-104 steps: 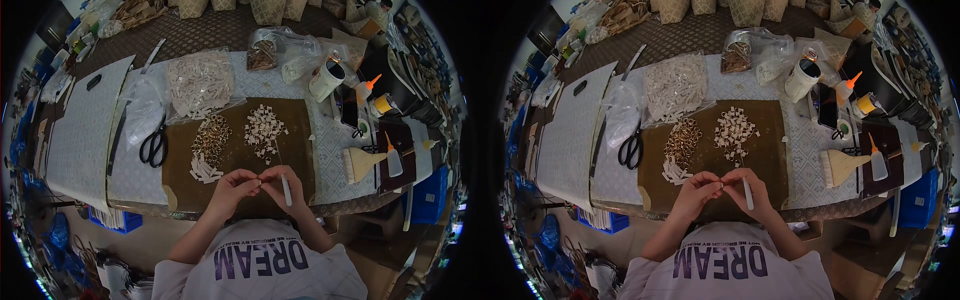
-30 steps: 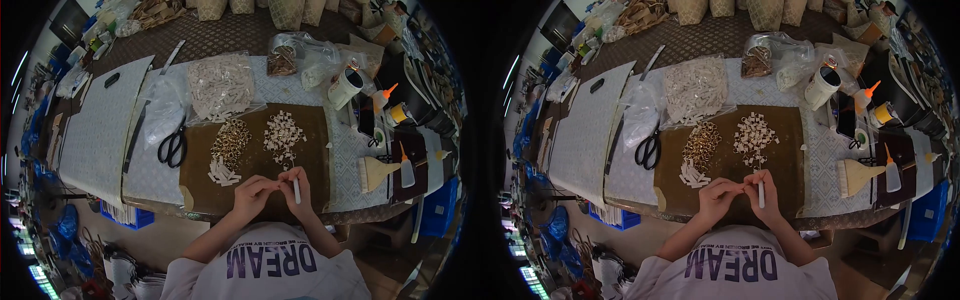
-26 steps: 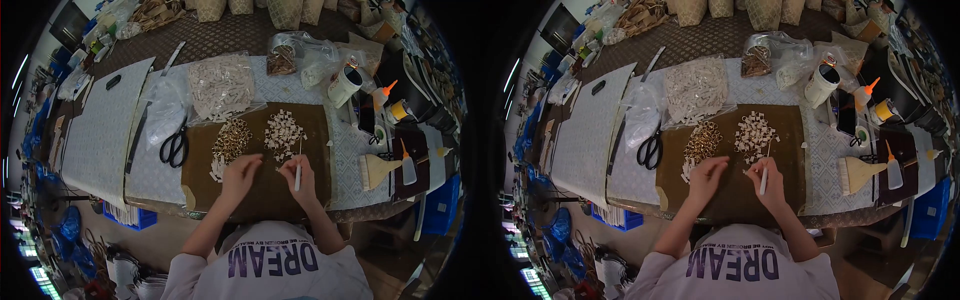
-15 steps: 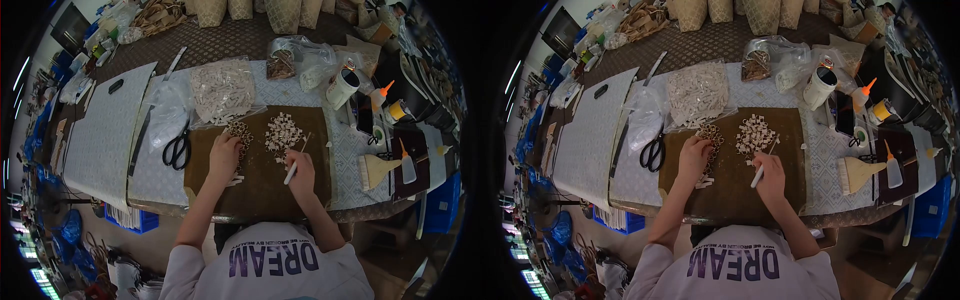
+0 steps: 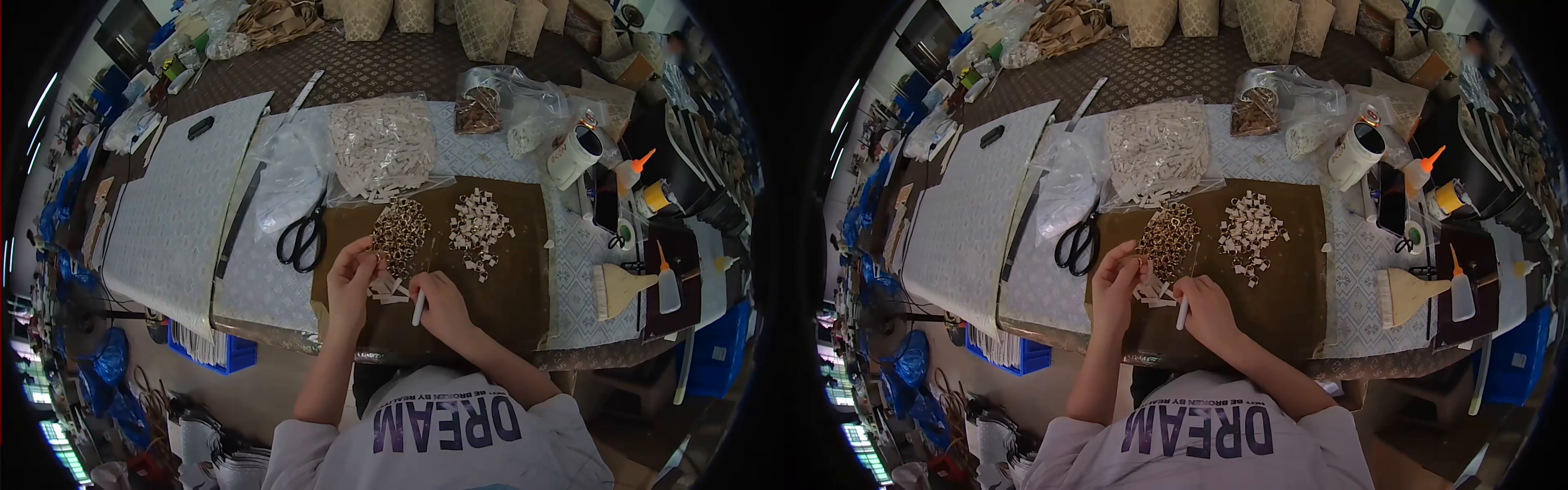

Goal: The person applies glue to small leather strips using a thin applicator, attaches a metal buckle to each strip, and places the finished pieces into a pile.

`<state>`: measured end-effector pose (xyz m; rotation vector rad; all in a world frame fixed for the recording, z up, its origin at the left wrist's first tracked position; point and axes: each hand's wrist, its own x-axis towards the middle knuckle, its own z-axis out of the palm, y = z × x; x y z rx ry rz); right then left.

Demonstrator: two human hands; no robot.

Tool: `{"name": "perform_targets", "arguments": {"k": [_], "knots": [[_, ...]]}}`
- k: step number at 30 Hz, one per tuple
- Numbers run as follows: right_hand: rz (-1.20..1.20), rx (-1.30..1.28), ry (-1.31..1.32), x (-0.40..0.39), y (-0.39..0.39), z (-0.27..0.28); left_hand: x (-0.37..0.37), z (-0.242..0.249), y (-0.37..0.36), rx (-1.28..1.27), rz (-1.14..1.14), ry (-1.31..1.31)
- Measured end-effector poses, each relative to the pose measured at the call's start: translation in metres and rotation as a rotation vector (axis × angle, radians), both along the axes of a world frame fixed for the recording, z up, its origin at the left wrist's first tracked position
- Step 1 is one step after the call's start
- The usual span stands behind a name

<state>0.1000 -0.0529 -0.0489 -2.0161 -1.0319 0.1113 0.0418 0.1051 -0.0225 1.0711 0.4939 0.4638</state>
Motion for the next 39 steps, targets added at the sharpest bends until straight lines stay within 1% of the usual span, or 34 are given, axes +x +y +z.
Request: {"name": "perform_targets", "arguments": {"k": [2,5,8,11,14,17,18,21,22,26,29,31,35,39], "knots": [[-0.015,0.002,0.057,0.0,0.001,0.002,-0.011,-0.007,0.0,-0.065,-0.06,0.028],[-0.081,0.051,0.016,-0.004,0.006,0.006,-0.022,-0.005,-0.006,-0.14,-0.084,0.074],[-0.042,-0.011,-0.012,-0.005,0.008,0.002,-0.027,-0.005,-0.007,-0.109,-0.099,0.075],[-0.054,-0.079,0.001,-0.007,0.011,0.003,-0.028,-0.009,-0.009,-0.062,-0.083,0.041],[-0.053,-0.112,0.119,-0.006,0.01,0.006,-0.029,-0.013,-0.009,-0.072,-0.09,0.037],[-0.091,0.045,0.518,0.0,0.0,0.029,-0.031,-0.013,-0.011,-0.045,-0.128,0.062],[-0.09,0.076,0.579,0.003,-0.005,0.034,-0.031,-0.013,-0.013,-0.052,-0.143,0.064],[-0.043,0.417,0.642,0.008,-0.017,0.022,-0.028,-0.008,-0.022,-0.101,-0.201,0.066],[-0.008,0.425,0.63,0.011,-0.021,0.022,-0.027,-0.006,-0.025,-0.137,-0.221,0.065],[-0.01,0.439,0.694,0.011,-0.03,0.032,-0.021,0.0,-0.033,-0.274,-0.307,0.067],[0.005,0.462,0.716,0.011,-0.035,0.032,-0.019,0.003,-0.037,-0.283,-0.375,0.067],[0.012,0.48,0.732,0.011,-0.037,0.034,-0.019,0.002,-0.038,-0.34,-0.417,0.025],[0.036,0.519,0.869,0.012,-0.045,0.044,-0.018,0.011,-0.04,-0.511,-0.494,-0.015],[0.043,0.527,0.907,0.014,-0.053,0.053,-0.016,0.019,-0.045,-0.456,-0.553,-0.004]]}}
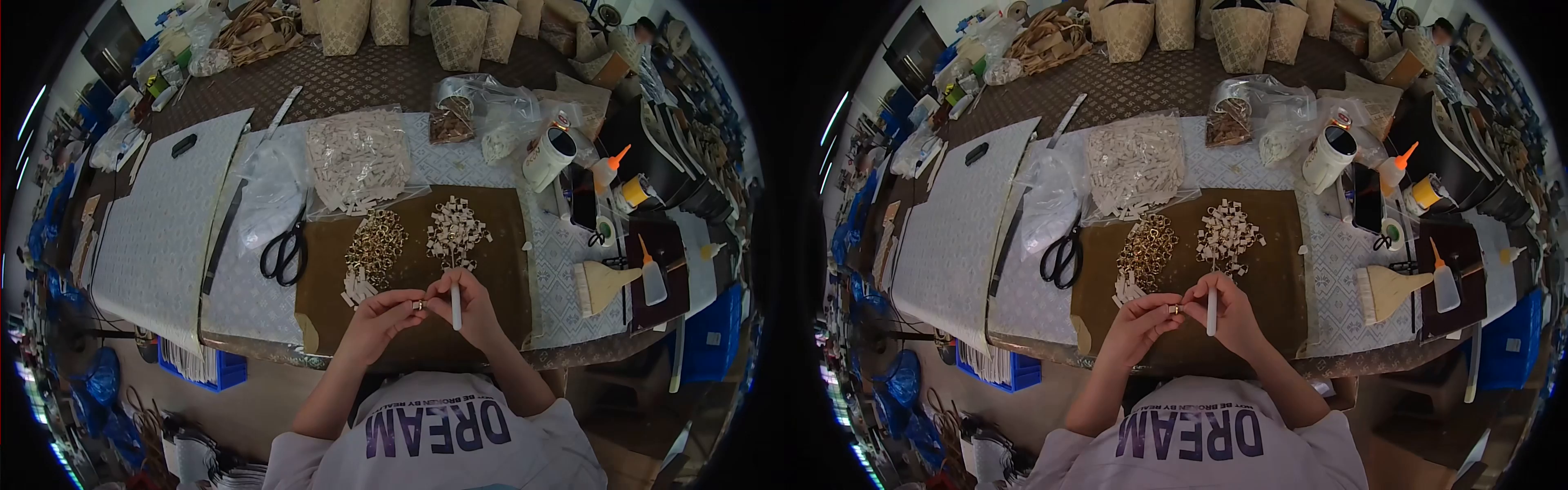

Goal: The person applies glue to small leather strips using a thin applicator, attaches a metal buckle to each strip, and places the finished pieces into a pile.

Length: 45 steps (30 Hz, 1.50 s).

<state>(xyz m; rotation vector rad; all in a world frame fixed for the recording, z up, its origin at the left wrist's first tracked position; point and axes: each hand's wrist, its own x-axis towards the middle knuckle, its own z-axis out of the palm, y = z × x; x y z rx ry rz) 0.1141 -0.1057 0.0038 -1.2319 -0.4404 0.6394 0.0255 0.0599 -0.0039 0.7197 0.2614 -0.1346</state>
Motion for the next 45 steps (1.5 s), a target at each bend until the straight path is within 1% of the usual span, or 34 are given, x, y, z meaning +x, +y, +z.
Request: {"name": "perform_targets", "arguments": {"k": [5,7,9,12,16,19,22,25,31,32,37,40,41,43,44,45], "knots": [[-0.036,0.025,0.026,-0.001,-0.008,0.004,0.008,0.002,-0.011,0.101,0.003,-0.016],[-0.07,0.045,0.046,-0.002,-0.013,0.003,0.009,0.002,-0.017,0.239,0.023,-0.037],[-0.112,0.029,-0.045,-0.002,-0.018,0.001,0.013,0.009,-0.026,0.368,0.056,-0.042],[-0.128,0.007,-0.082,-0.002,-0.027,0.004,0.017,0.008,-0.036,0.508,0.11,-0.083],[-0.152,0.044,-0.058,-0.001,-0.034,0.002,0.023,0.015,-0.049,0.569,0.164,-0.106],[-0.157,0.068,-0.06,0.001,-0.04,-0.001,0.025,0.014,-0.052,0.657,0.124,-0.09],[-0.16,0.079,-0.083,0.002,-0.044,0.0,0.029,0.02,-0.059,0.601,0.129,-0.079],[-0.162,0.046,-0.051,0.004,-0.048,-0.001,0.031,0.013,-0.058,0.63,0.07,-0.072],[-0.171,0.051,0.002,0.001,-0.05,0.004,0.031,0.012,-0.055,0.361,0.0,0.031],[-0.167,0.049,0.025,0.0,-0.049,0.005,0.03,0.012,-0.055,0.383,0.011,0.021],[-0.179,0.021,-0.025,0.001,-0.048,0.002,0.026,0.01,-0.06,0.474,0.078,-0.051],[-0.192,0.013,-0.066,-0.001,-0.046,0.0,0.025,0.003,-0.054,0.522,0.052,-0.048],[-0.195,0.014,-0.08,-0.002,-0.045,-0.001,0.025,0.001,-0.053,0.485,0.053,-0.048],[-0.234,-0.017,-0.229,0.003,-0.049,0.004,0.025,-0.002,-0.05,0.41,0.055,-0.045],[-0.263,0.243,-0.014,0.003,-0.047,0.003,0.025,0.0,-0.048,0.33,0.059,-0.012],[-0.306,0.16,-0.067,0.005,-0.049,0.001,0.025,0.003,-0.047,0.249,0.064,0.022]]}}
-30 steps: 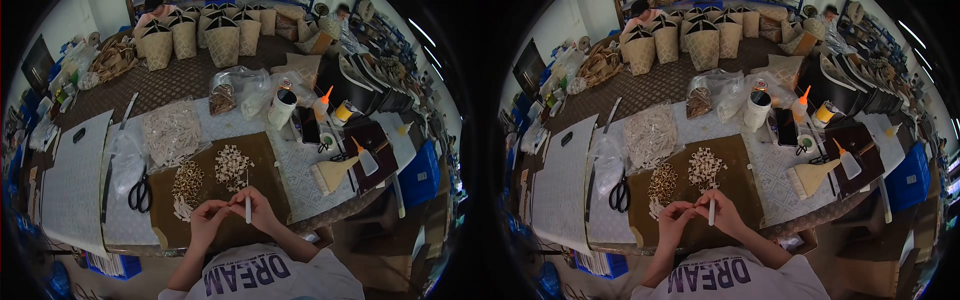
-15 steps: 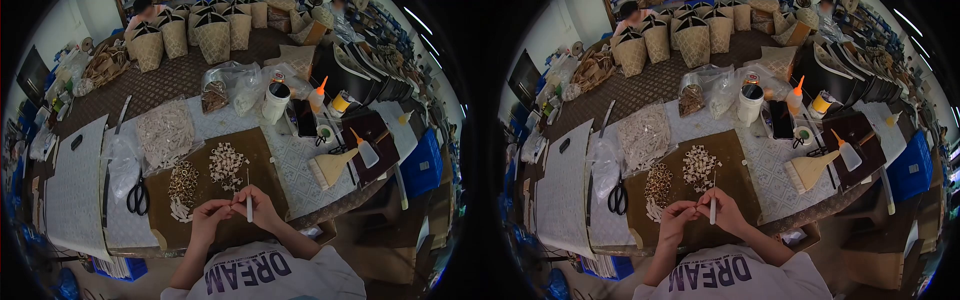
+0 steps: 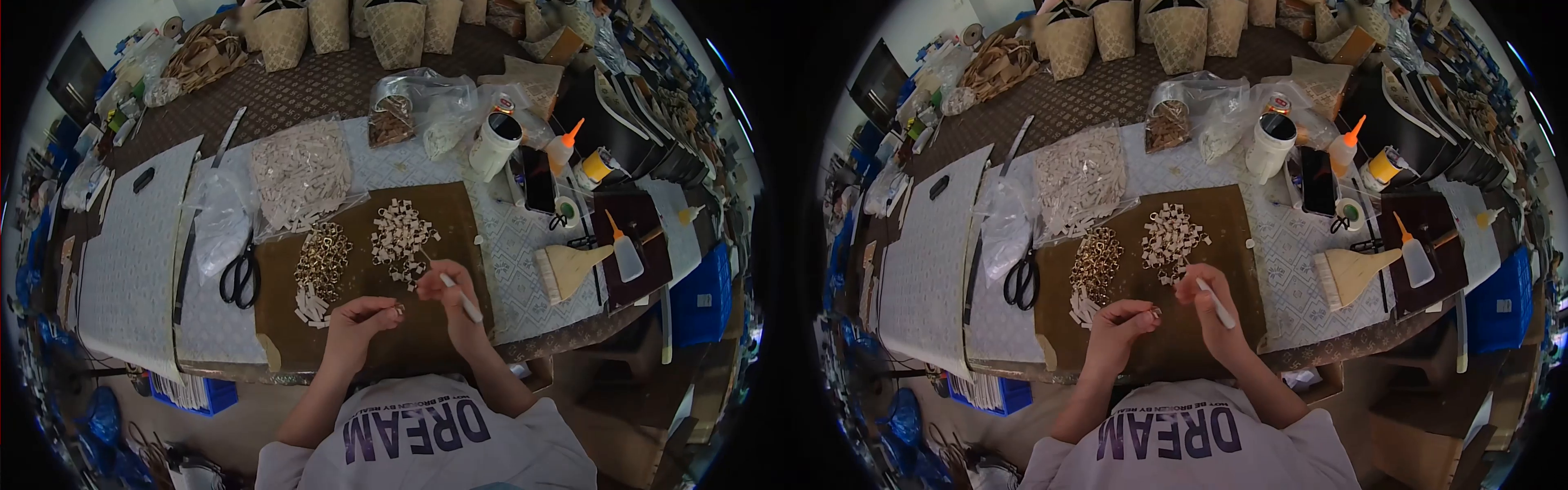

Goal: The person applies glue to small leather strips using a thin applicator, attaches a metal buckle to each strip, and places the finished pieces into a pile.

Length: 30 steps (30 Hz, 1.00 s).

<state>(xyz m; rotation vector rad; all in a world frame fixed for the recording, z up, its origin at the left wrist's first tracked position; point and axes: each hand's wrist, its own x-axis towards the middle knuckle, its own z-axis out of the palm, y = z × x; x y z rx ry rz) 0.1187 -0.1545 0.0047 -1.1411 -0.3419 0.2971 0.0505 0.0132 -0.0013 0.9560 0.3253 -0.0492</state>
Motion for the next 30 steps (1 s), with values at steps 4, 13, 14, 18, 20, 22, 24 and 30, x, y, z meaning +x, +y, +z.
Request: {"name": "perform_targets", "arguments": {"k": [4,13,14,18,20,22,24,30], "knots": [[-0.035,-0.155,0.043,0.005,-0.01,0.014,-0.001,-0.001,0.007,-0.225,0.018,0.056],[-0.026,-0.073,0.083,-0.004,-0.002,0.009,-0.005,0.003,0.009,-0.223,-0.014,0.048],[-0.028,-0.088,0.075,-0.004,-0.002,0.008,-0.005,0.004,0.009,-0.209,-0.014,0.05],[-0.017,-0.128,0.057,-0.005,0.0,0.01,-0.005,0.004,0.009,-0.207,-0.014,0.069],[-0.002,-0.157,0.034,-0.005,0.001,0.011,-0.005,0.004,0.01,-0.203,-0.025,0.08],[-0.007,-0.178,0.023,-0.004,0.002,0.012,-0.005,0.004,0.009,-0.207,-0.019,0.08],[-0.029,-0.19,0.024,-0.003,0.003,0.013,-0.005,0.003,0.009,-0.216,-0.017,0.079],[-0.07,-0.048,0.063,-0.001,-0.002,0.005,-0.004,0.001,0.01,-0.248,0.0,0.084]]}}
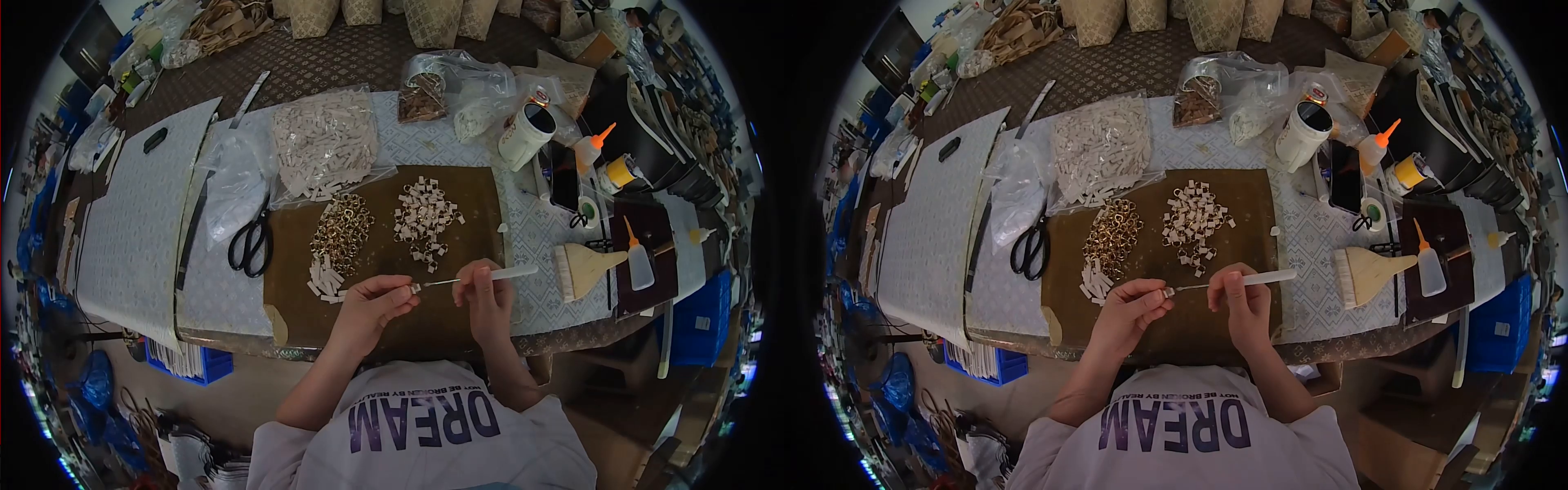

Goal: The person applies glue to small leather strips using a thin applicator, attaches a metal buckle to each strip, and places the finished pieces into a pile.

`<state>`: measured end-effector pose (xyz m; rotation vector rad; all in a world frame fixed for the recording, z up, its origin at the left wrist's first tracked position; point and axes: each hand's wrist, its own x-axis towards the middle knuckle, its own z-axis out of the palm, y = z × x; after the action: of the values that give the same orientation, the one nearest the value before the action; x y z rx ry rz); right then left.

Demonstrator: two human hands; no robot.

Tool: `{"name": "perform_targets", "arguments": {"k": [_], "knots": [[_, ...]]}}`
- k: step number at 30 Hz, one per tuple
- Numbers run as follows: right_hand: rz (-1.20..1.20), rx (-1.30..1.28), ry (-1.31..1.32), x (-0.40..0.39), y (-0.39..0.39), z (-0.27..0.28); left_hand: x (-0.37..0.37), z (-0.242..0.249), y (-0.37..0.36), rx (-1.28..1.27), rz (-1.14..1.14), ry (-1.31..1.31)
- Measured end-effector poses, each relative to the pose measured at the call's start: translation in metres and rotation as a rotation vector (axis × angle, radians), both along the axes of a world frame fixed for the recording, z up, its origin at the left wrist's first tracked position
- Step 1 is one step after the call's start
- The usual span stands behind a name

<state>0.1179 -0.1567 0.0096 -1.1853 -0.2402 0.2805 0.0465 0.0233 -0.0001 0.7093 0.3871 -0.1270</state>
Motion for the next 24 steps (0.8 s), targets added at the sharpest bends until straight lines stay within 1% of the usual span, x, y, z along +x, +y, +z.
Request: {"name": "perform_targets", "arguments": {"k": [3,6,10,13,17,20,24], "knots": [[-0.055,0.154,0.006,0.001,-0.002,-0.001,0.0,0.0,0.001,0.006,-0.003,0.002],[-0.086,0.05,-0.072,-0.004,0.003,0.008,0.0,0.003,0.0,0.03,-0.001,0.007],[0.015,-0.139,-0.177,-0.009,0.007,0.004,0.0,0.001,-0.001,0.036,-0.008,-0.011],[0.07,-0.184,-0.297,-0.011,0.013,-0.009,0.0,0.0,-0.001,0.038,-0.013,-0.009],[0.147,-0.09,-0.224,-0.014,0.017,-0.011,0.0,0.002,-0.001,0.034,-0.021,-0.022],[0.161,-0.049,-0.219,-0.015,0.021,-0.012,0.0,0.001,-0.001,0.029,-0.023,-0.031],[0.156,-0.093,-0.278,-0.014,0.023,-0.011,-0.001,-0.002,-0.002,0.013,-0.014,-0.026]]}}
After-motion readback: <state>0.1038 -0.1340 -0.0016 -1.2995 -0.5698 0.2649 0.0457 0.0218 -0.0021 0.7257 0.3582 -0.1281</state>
